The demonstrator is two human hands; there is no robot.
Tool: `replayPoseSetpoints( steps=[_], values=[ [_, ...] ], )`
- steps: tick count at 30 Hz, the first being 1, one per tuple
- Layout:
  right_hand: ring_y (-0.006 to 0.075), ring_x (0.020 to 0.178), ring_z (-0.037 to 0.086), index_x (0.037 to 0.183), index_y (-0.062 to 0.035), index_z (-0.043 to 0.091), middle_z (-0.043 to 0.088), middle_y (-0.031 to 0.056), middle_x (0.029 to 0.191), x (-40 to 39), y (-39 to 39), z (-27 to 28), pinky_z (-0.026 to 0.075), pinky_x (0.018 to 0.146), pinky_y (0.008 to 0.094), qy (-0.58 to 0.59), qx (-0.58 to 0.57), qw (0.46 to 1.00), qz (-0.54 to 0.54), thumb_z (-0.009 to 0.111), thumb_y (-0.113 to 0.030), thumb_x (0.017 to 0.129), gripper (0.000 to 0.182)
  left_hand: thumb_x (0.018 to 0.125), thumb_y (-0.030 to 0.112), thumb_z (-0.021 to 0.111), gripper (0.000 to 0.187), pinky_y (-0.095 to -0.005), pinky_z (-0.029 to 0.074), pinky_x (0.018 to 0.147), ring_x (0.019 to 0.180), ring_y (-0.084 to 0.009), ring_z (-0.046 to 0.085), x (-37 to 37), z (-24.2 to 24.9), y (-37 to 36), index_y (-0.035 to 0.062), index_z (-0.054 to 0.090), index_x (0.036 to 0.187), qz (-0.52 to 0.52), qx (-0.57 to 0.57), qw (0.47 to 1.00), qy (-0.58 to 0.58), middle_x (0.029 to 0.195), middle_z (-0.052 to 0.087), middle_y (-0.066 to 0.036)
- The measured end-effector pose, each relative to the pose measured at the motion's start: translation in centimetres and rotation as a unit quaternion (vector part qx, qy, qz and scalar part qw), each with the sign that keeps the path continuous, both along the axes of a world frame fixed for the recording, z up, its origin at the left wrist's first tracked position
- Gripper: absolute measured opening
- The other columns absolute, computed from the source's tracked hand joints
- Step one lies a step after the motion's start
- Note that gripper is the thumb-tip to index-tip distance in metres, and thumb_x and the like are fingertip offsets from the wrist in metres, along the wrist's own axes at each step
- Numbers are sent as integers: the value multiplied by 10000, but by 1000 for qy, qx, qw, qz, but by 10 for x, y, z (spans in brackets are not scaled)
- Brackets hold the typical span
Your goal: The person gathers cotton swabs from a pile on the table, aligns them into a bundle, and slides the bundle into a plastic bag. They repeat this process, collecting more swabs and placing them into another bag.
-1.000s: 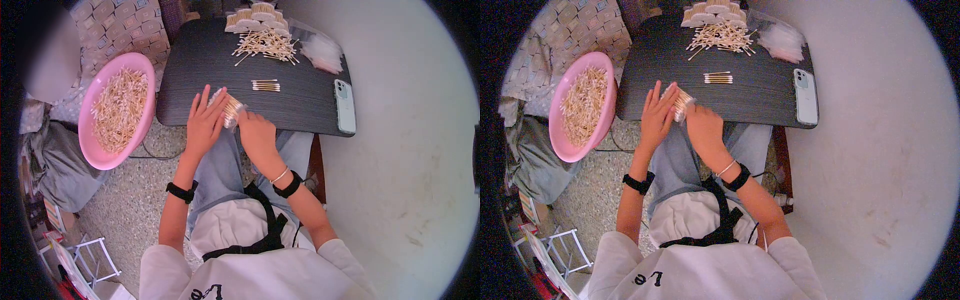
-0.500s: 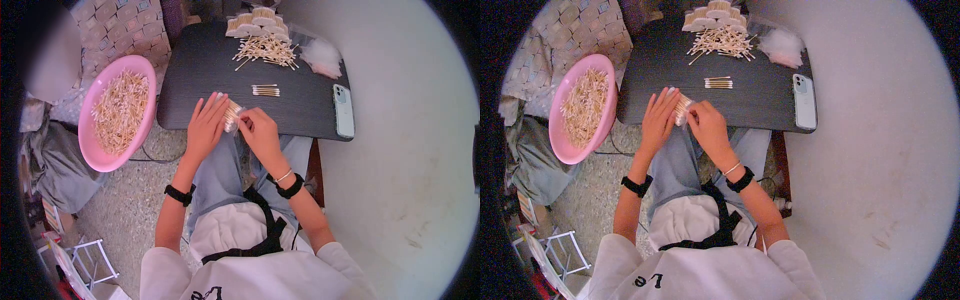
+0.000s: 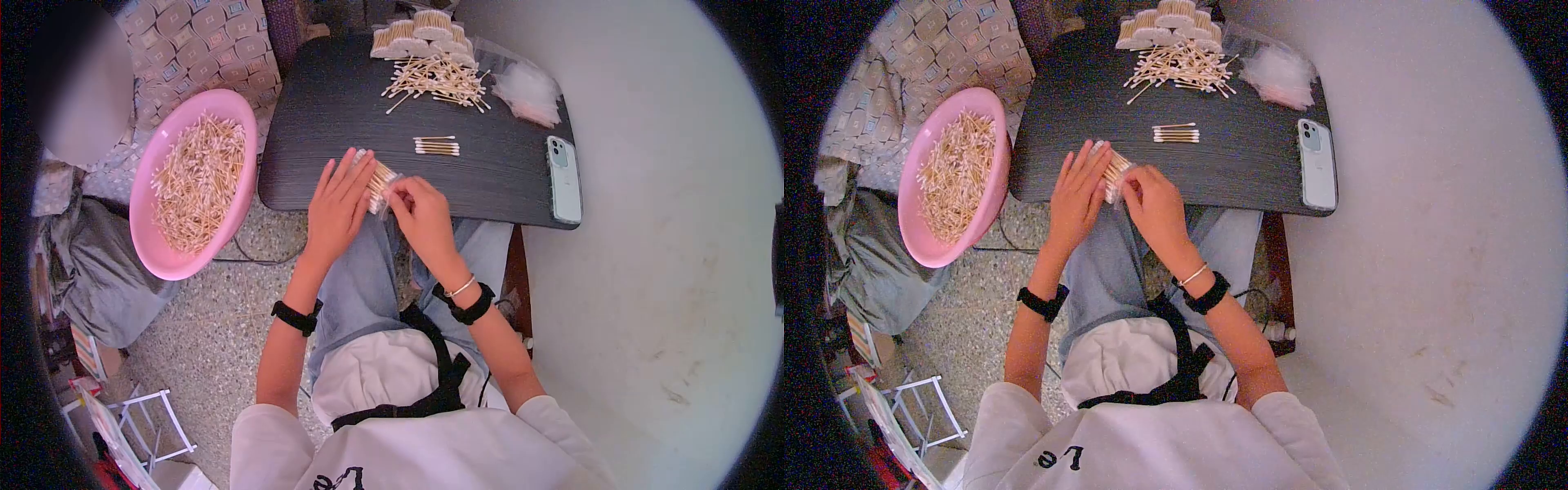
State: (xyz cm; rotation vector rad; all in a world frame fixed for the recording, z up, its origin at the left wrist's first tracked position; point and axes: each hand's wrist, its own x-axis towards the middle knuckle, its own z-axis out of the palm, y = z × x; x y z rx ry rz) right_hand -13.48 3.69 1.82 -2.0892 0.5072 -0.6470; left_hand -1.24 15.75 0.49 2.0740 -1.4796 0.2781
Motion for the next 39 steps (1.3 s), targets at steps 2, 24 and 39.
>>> replayPoseSetpoints(
  steps=[2,24,39],
  values=[
    [310,785,629,869,-24,626,612,128,842,-2,-4,7,502,661,401,25,-2,1000,13,624,-119,864,95,952,152,479,436,-445,247,1158,1395,-246,367,0,-1,-1,81,497,1382,0,2,1000,-1,1452,473,-49],
    [156,615,629,890,-13,671,682,91,755,-2,-18,0,493,575,296,-11,124,992,18,707,-129,825,138,941,142,495,426,-437,274,1145,1378,-253,392,2,-1,-1,80,519,1362,-7,-5,1000,4,1444,482,-50],
    [192,647,608,954,-34,564,599,79,777,6,-20,-6,493,611,318,18,72,997,-19,772,-129,761,299,927,139,506,437,-437,300,1136,1379,-263,385,2,-3,-2,76,514,1359,-5,-2,1000,-5,1447,476,-46]
  ],
)
